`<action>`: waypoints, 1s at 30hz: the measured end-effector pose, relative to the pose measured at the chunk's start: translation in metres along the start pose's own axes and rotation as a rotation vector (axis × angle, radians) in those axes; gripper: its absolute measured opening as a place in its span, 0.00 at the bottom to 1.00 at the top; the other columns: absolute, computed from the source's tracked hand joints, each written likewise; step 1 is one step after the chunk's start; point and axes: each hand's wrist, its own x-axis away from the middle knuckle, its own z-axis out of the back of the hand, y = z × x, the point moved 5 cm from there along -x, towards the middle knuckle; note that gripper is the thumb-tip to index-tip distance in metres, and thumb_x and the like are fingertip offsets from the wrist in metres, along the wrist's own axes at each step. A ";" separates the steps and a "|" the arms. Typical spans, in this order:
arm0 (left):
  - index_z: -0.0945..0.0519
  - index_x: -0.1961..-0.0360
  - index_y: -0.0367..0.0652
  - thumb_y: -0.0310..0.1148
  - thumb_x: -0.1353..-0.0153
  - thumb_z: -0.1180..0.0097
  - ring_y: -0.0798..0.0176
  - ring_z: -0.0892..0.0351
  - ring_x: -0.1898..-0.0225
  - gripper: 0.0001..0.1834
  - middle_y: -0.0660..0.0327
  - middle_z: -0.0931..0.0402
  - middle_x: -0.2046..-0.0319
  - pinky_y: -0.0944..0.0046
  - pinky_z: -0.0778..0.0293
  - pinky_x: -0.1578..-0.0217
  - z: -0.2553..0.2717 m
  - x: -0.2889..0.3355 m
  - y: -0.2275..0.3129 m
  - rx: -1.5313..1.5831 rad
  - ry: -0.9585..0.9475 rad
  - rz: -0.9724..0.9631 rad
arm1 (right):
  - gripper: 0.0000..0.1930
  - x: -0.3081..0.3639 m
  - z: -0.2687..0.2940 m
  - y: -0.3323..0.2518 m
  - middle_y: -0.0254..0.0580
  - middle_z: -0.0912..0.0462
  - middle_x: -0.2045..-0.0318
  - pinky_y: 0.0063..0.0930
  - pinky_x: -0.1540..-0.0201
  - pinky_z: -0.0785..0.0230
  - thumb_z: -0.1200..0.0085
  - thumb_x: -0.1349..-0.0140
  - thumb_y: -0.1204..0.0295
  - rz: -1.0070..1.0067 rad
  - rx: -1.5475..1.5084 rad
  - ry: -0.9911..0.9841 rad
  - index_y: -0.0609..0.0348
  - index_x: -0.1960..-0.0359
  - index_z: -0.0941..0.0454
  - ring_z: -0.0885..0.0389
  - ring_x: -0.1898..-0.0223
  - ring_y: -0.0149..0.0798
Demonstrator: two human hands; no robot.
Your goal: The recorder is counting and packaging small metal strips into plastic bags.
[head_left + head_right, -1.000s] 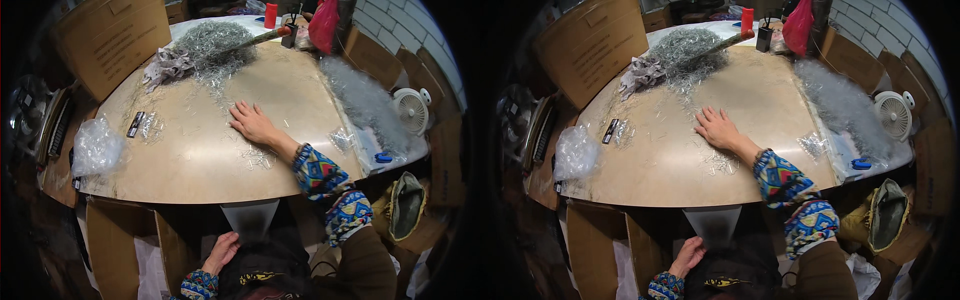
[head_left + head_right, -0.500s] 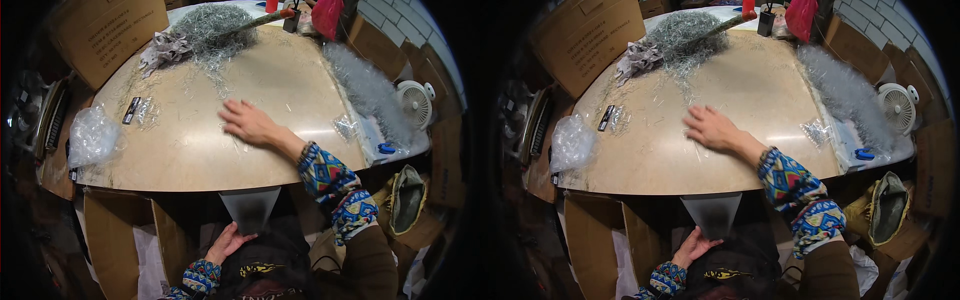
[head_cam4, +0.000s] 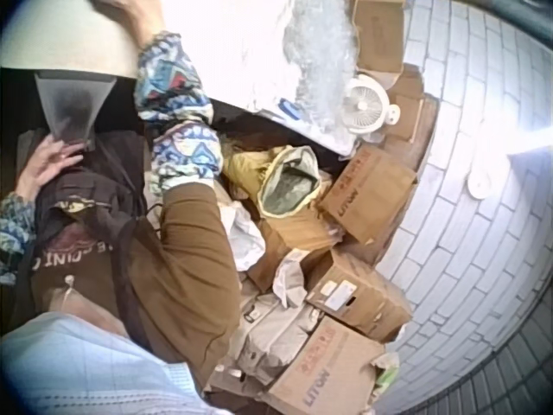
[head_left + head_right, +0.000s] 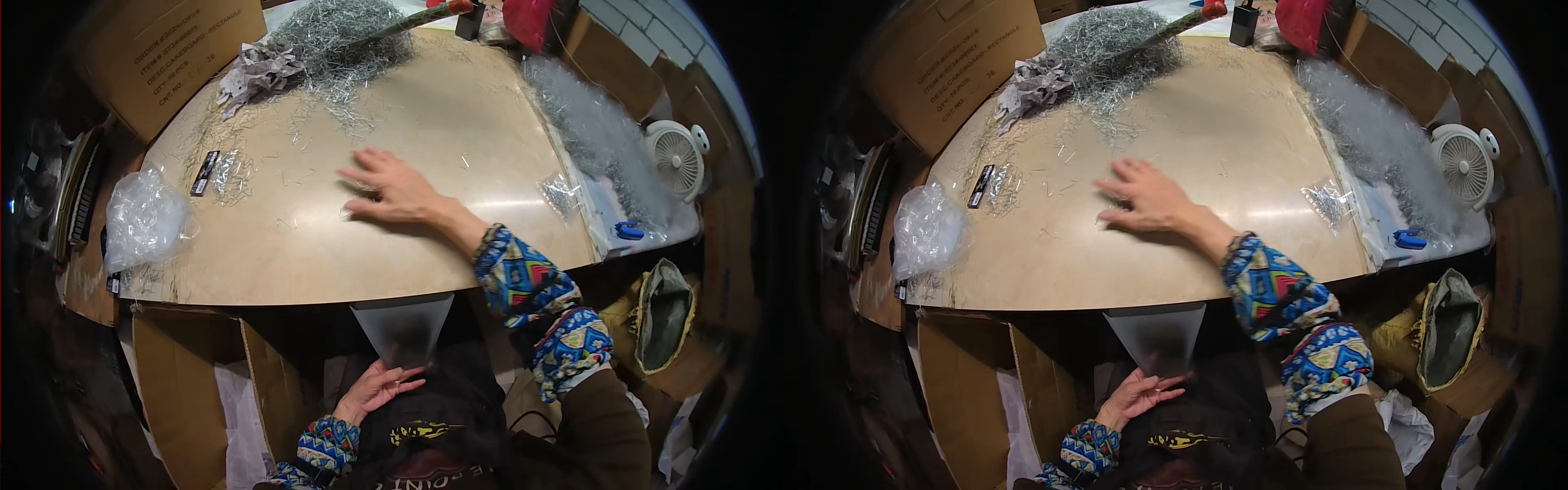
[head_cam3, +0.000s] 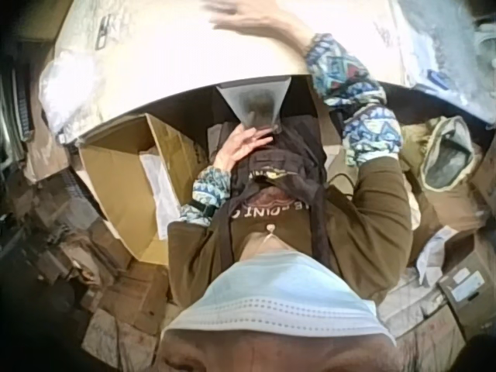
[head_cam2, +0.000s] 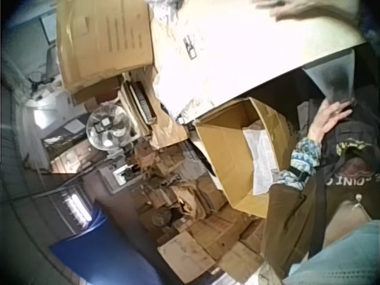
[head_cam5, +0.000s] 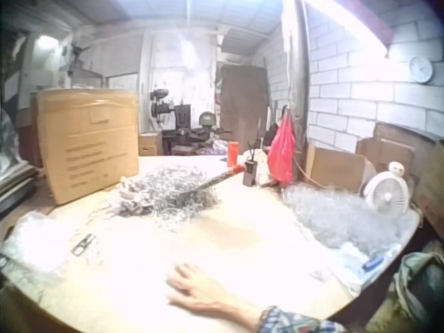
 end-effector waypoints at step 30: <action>0.29 0.47 0.34 0.16 0.43 0.45 0.60 0.20 0.52 0.21 0.56 0.22 0.54 0.62 0.23 0.47 0.021 0.003 -0.017 -0.198 0.235 0.168 | 0.07 0.181 -0.006 -0.146 0.39 0.26 0.71 0.33 0.63 0.37 0.44 0.49 0.72 0.091 -0.254 -0.325 0.60 0.70 0.23 0.28 0.64 0.41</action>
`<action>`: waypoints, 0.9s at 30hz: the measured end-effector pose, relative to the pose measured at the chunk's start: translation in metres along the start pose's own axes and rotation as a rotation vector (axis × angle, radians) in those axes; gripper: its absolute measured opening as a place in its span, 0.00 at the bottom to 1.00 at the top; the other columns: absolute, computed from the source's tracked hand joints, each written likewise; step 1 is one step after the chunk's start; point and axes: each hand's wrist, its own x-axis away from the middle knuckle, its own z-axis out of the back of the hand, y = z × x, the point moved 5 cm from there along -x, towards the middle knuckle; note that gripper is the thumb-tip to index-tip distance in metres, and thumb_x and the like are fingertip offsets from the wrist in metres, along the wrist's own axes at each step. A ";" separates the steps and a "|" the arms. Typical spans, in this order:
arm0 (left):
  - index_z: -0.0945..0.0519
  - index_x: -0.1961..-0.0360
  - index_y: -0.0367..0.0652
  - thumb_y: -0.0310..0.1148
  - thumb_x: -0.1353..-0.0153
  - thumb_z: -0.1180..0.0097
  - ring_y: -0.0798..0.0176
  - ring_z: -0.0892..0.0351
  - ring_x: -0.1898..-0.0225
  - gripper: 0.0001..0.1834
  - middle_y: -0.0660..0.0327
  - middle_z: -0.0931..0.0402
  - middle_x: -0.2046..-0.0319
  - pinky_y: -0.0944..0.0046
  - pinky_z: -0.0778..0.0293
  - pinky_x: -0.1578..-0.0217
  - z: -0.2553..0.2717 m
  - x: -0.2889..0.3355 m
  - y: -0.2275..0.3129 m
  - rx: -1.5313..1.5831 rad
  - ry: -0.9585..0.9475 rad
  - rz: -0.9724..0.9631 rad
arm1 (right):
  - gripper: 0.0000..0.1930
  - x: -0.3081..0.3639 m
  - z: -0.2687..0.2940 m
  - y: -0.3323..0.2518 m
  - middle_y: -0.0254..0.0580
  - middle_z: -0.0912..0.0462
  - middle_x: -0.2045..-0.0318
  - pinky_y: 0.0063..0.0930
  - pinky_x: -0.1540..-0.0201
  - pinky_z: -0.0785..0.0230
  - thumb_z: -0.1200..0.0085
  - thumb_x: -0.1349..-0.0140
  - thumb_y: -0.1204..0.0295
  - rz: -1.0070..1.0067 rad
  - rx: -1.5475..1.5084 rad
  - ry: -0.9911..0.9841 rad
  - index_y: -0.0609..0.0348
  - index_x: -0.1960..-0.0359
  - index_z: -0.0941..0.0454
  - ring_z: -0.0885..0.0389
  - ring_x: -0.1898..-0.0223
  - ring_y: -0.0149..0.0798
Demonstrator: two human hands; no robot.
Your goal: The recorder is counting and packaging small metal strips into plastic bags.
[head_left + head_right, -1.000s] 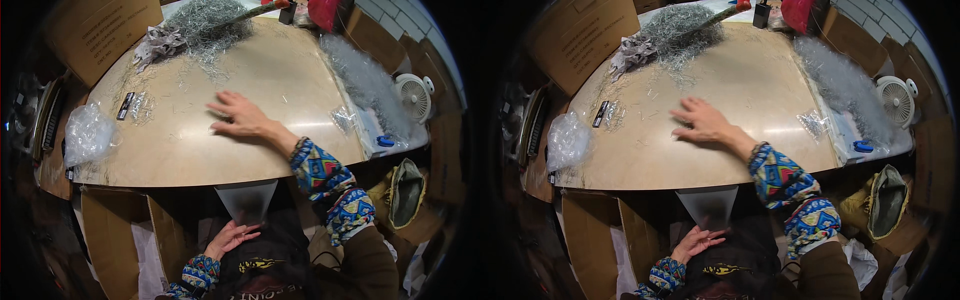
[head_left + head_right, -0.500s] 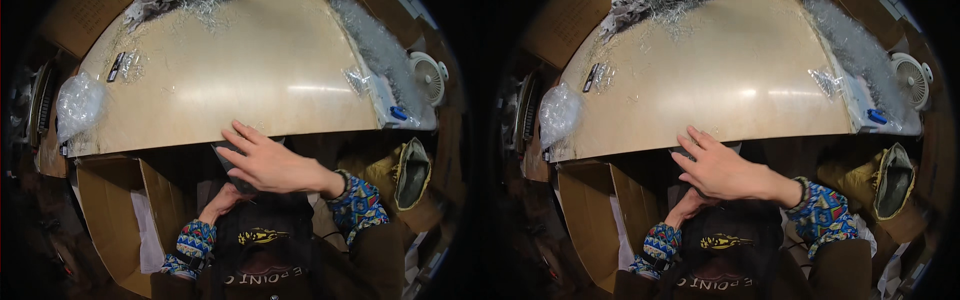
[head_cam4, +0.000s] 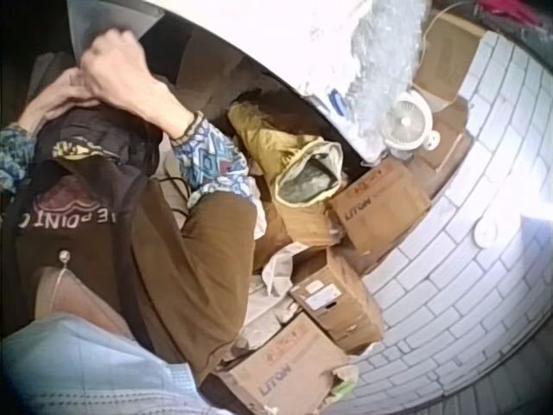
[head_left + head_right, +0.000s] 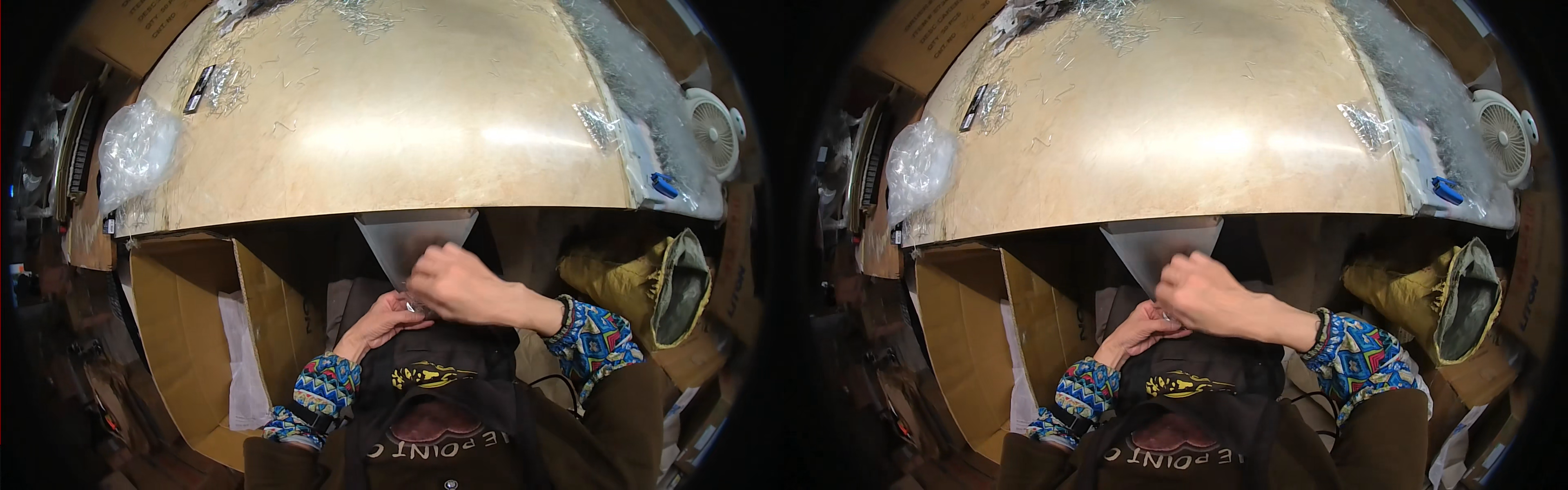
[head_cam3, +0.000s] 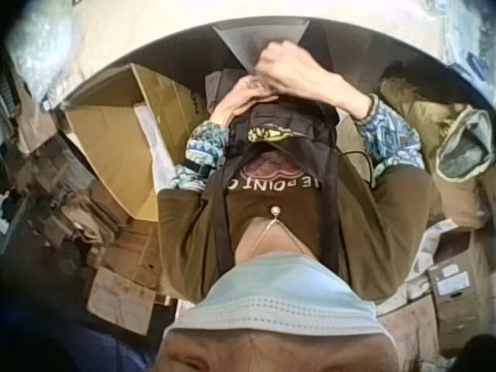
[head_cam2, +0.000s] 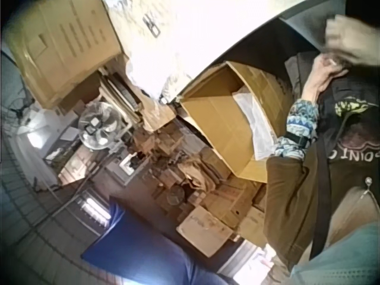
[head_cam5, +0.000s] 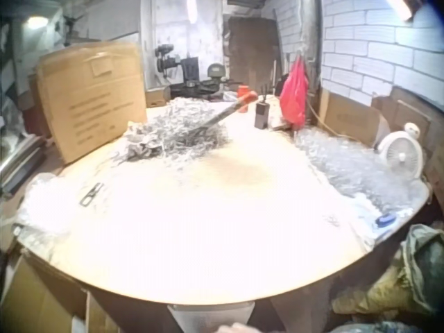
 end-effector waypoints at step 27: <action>0.28 0.44 0.33 0.29 0.34 0.47 0.62 0.21 0.52 0.19 0.54 0.24 0.51 0.57 0.20 0.52 -0.014 0.029 0.031 -0.101 -0.080 -0.102 | 0.15 0.018 -0.006 -0.010 0.37 0.24 0.64 0.34 0.62 0.32 0.41 0.50 0.75 -0.031 -0.207 -0.071 0.57 0.58 0.23 0.29 0.64 0.44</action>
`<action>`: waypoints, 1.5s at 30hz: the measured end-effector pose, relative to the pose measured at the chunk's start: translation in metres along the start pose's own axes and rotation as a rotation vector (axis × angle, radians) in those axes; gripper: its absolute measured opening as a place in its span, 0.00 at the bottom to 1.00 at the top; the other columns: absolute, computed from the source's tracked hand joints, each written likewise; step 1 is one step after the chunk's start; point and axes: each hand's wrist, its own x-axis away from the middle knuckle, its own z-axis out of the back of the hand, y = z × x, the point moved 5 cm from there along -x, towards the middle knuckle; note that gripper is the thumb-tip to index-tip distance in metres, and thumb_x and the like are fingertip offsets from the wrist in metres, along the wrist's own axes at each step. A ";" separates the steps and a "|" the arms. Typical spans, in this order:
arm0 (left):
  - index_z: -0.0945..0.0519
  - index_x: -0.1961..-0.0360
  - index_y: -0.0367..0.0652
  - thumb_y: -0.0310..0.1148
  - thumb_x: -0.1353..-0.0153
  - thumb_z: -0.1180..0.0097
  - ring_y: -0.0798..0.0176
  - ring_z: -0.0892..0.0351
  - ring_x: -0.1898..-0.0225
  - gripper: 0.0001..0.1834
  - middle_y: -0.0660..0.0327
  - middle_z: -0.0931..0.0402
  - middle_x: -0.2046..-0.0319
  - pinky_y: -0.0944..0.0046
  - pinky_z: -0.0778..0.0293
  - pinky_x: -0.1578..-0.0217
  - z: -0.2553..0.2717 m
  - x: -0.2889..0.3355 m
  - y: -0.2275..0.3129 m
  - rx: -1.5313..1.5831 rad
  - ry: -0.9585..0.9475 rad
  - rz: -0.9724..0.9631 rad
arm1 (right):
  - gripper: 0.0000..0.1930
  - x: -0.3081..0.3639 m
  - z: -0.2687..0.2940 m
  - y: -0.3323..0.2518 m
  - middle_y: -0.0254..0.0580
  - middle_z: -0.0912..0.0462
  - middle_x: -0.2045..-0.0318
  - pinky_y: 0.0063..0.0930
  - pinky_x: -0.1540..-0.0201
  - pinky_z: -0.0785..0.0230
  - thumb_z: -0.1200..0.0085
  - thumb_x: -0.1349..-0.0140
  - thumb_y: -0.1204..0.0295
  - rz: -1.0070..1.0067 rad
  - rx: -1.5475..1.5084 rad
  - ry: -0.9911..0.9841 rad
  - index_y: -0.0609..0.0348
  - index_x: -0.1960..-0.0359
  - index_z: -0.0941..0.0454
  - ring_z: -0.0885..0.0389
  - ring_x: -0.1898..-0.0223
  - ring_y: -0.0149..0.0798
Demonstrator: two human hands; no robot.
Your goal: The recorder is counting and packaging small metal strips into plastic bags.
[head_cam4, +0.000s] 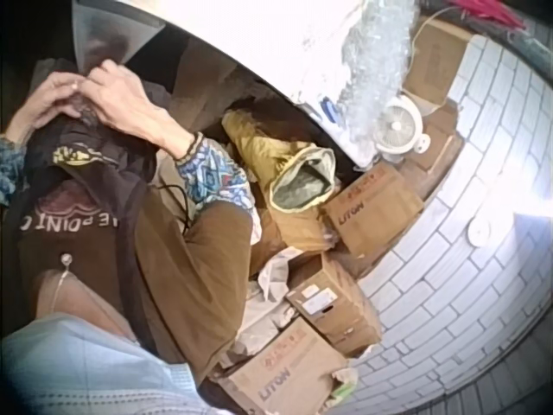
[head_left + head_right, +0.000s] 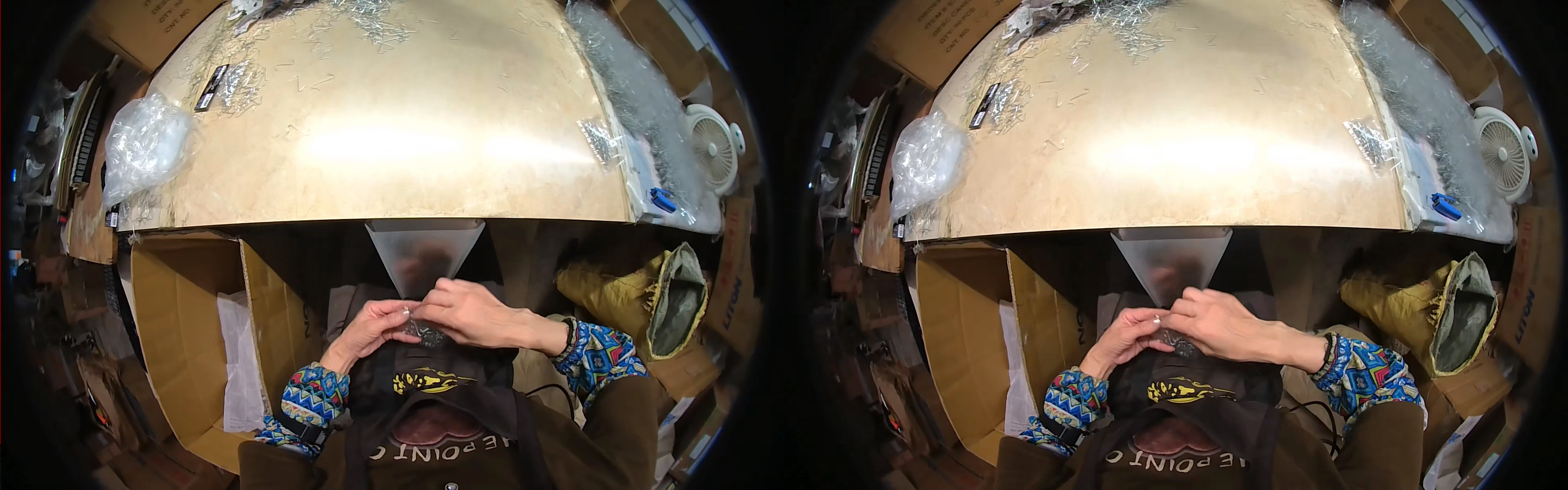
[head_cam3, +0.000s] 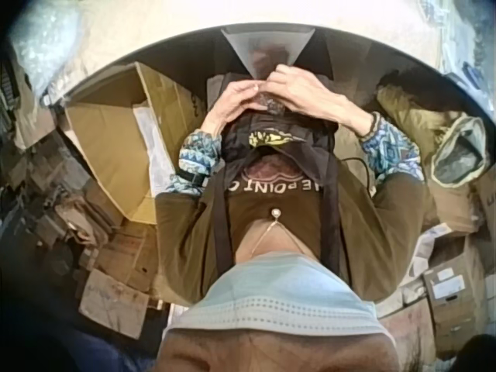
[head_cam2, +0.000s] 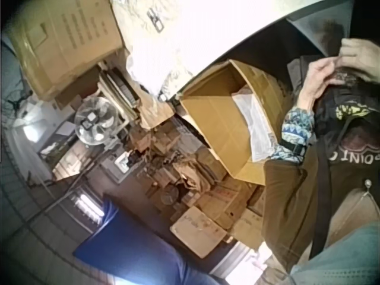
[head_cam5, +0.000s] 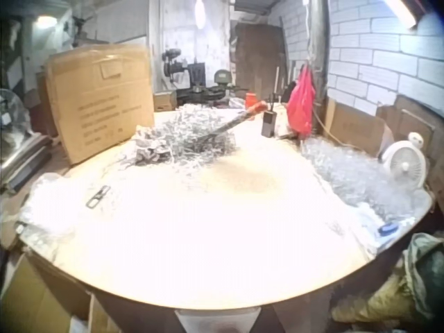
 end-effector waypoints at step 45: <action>0.28 0.47 0.30 0.24 0.38 0.46 0.44 0.20 0.53 0.18 0.42 0.23 0.53 0.54 0.19 0.55 -0.076 -0.022 0.131 -0.420 0.127 -0.518 | 0.13 0.057 0.207 0.130 0.50 0.25 0.84 0.42 0.79 0.33 0.48 0.36 0.65 -0.536 0.657 0.900 0.60 0.75 0.27 0.23 0.80 0.53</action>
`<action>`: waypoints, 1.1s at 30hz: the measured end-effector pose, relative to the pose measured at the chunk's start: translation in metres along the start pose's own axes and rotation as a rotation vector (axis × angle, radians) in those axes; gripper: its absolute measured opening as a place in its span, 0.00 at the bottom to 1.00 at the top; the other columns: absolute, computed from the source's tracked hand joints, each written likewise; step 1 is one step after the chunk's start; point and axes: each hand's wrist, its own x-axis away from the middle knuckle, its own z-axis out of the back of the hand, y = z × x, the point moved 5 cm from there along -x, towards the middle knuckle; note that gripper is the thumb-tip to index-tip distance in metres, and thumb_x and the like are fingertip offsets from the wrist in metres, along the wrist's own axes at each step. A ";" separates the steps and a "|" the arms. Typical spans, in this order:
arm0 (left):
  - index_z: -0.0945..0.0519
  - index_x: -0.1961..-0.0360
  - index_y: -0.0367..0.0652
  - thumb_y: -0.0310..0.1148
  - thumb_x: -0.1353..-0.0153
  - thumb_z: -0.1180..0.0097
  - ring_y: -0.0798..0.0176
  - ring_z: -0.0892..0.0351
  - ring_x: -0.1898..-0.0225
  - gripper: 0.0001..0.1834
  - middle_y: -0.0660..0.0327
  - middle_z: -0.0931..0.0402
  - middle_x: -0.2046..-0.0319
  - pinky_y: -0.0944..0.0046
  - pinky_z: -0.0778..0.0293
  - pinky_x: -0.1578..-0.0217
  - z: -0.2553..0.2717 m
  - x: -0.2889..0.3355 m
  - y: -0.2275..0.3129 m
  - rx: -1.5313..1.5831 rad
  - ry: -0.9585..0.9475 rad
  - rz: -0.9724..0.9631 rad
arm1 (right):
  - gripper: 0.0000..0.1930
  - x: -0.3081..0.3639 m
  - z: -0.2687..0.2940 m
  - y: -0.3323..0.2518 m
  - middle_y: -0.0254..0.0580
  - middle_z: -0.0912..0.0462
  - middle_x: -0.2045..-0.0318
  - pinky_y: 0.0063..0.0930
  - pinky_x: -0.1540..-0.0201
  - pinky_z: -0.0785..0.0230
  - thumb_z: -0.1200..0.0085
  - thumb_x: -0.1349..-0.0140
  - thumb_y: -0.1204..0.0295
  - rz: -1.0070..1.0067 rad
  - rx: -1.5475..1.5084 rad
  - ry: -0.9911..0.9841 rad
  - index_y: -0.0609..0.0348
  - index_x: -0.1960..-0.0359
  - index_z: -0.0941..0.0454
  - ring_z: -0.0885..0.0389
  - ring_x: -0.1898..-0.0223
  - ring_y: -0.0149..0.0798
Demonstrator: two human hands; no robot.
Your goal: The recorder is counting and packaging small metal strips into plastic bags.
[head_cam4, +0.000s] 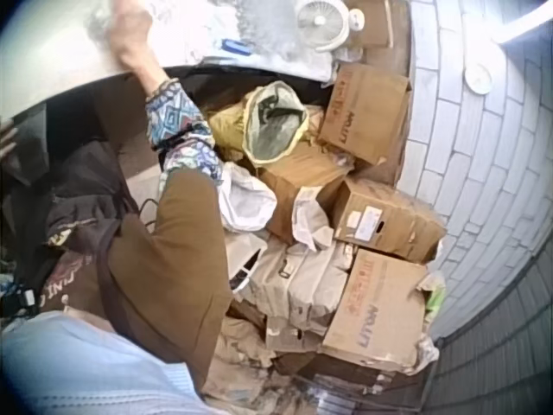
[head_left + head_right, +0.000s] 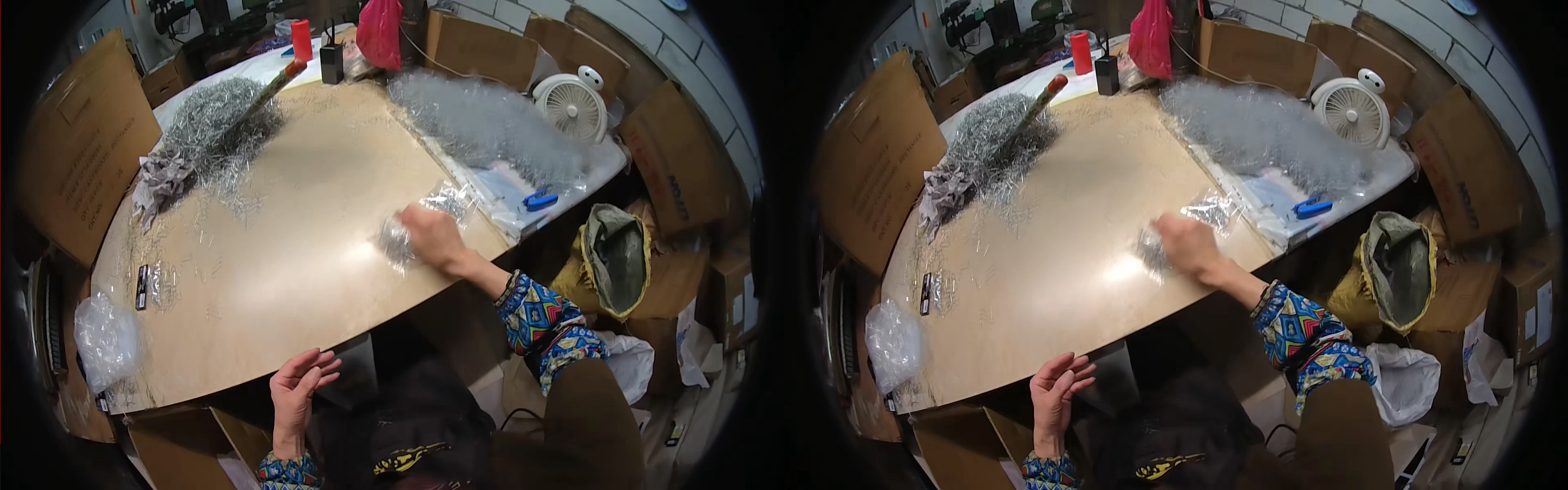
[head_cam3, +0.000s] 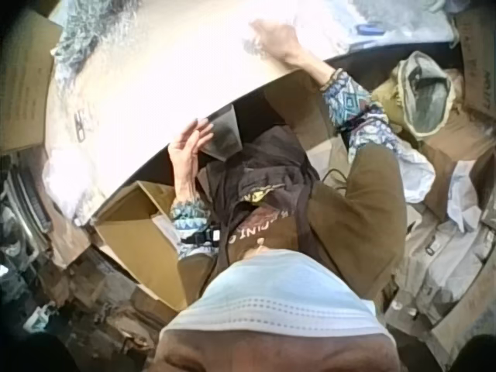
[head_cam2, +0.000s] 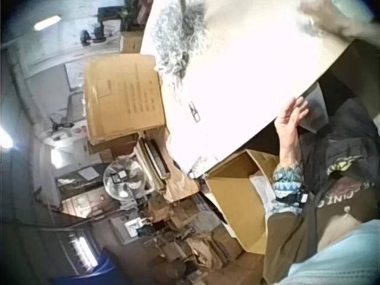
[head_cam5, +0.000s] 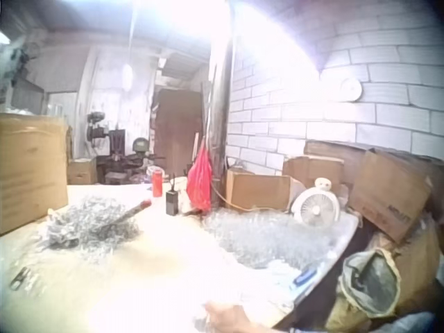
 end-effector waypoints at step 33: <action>0.28 0.44 0.37 0.38 0.41 0.44 0.51 0.33 0.39 0.25 0.51 0.29 0.43 0.48 0.40 0.39 0.108 0.030 0.095 -1.727 0.157 -0.552 | 0.21 0.009 -0.061 -0.234 0.47 0.22 0.54 0.40 0.46 0.34 0.37 0.50 0.66 0.857 -0.430 -0.265 0.63 0.55 0.25 0.25 0.49 0.47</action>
